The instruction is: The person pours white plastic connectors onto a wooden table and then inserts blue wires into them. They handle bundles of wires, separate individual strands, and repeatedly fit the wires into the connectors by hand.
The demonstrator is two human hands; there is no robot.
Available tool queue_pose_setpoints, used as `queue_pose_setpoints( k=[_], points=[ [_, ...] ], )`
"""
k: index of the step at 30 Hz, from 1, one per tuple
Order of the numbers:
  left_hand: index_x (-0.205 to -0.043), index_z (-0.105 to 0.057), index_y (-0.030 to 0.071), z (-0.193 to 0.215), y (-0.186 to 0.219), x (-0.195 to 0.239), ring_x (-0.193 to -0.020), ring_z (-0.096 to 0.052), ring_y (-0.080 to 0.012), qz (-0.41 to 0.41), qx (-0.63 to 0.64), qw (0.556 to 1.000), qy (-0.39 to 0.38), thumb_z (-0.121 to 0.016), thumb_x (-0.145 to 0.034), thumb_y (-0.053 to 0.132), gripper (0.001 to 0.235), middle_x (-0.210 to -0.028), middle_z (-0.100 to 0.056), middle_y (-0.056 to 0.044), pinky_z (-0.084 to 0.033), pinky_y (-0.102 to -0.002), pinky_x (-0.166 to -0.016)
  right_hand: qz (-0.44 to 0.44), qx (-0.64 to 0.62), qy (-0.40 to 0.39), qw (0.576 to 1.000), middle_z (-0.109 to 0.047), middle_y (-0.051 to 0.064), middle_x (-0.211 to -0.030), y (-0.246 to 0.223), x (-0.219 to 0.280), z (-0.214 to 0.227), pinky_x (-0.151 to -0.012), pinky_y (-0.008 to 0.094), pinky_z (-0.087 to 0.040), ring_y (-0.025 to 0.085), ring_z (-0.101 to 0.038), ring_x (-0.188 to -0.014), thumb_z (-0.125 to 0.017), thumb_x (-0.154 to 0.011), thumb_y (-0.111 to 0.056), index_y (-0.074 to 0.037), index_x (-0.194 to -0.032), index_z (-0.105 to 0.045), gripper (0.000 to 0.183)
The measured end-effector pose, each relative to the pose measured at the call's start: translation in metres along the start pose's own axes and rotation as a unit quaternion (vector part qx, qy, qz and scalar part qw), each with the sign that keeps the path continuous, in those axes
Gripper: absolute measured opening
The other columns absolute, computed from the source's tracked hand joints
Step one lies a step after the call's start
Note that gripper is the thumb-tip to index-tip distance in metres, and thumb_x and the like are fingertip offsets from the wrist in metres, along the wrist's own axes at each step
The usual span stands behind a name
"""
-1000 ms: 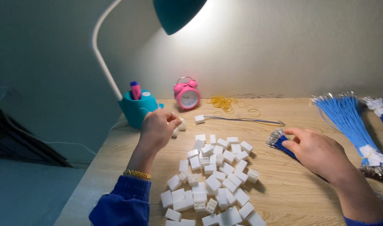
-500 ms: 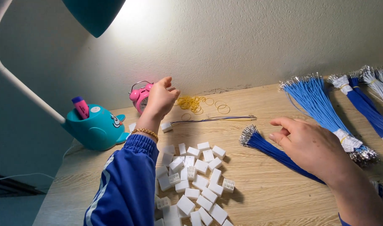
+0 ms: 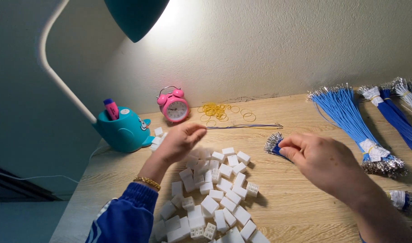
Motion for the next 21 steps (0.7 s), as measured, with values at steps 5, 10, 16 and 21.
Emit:
queue_pose_setpoints(
  k=[5,10,16,21],
  points=[
    [-0.137,-0.053,0.022,-0.028,0.044,0.039,-0.129,-0.047,-0.0239,-0.068,-0.220,0.961,-0.152,-0.041,-0.082,0.067,0.073,-0.140,-0.053,-0.006,-0.036,-0.042,-0.104,0.029,0.001,-0.010,1.000,-0.074,-0.013,-0.103,-0.001,0.007,-0.025,-0.083,0.037,-0.050,0.018,-0.067,-0.097,-0.055,-0.086,-0.048,-0.038,-0.100,-0.070,0.023],
    [-0.144,-0.042,0.030,-0.054,0.064,0.048,-0.135,-0.037,-0.0242,-0.066,-0.305,0.928,-0.202,-0.032,-0.076,0.074,0.082,-0.150,-0.039,-0.005,-0.027,-0.052,-0.102,0.042,-0.022,-0.146,0.988,-0.064,-0.006,-0.123,-0.025,0.046,-0.039,-0.090,0.036,-0.050,0.017,-0.063,-0.107,-0.053,-0.090,-0.052,-0.030,-0.131,-0.049,0.047],
    [-0.143,-0.043,0.032,-0.063,0.050,0.056,-0.126,-0.047,-0.0239,-0.074,-0.326,0.926,-0.175,-0.035,-0.081,0.072,0.074,-0.140,-0.049,-0.001,-0.033,-0.051,-0.095,0.122,-0.052,-0.239,0.962,-0.040,0.007,-0.143,-0.026,0.067,-0.074,-0.103,0.040,-0.041,0.027,-0.048,-0.127,-0.072,-0.079,-0.062,-0.021,-0.143,-0.024,0.089],
    [-0.139,-0.048,0.030,-0.056,0.042,0.068,-0.122,-0.050,-0.0242,-0.080,-0.328,0.928,-0.157,-0.040,-0.084,0.066,0.066,-0.134,-0.055,-0.003,-0.035,-0.049,-0.093,0.105,-0.114,-0.233,0.960,-0.017,0.015,-0.157,-0.048,0.076,-0.099,-0.118,0.040,-0.024,0.029,-0.022,-0.146,-0.081,-0.080,-0.057,-0.009,-0.152,-0.008,0.113]
  ],
)
Point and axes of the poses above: each hand's wrist, its own x-axis away from the middle knuckle, its own z-axis out of the back of the hand, y = z × x, the point moved 1 cm from there along -x, towards the middle knuckle
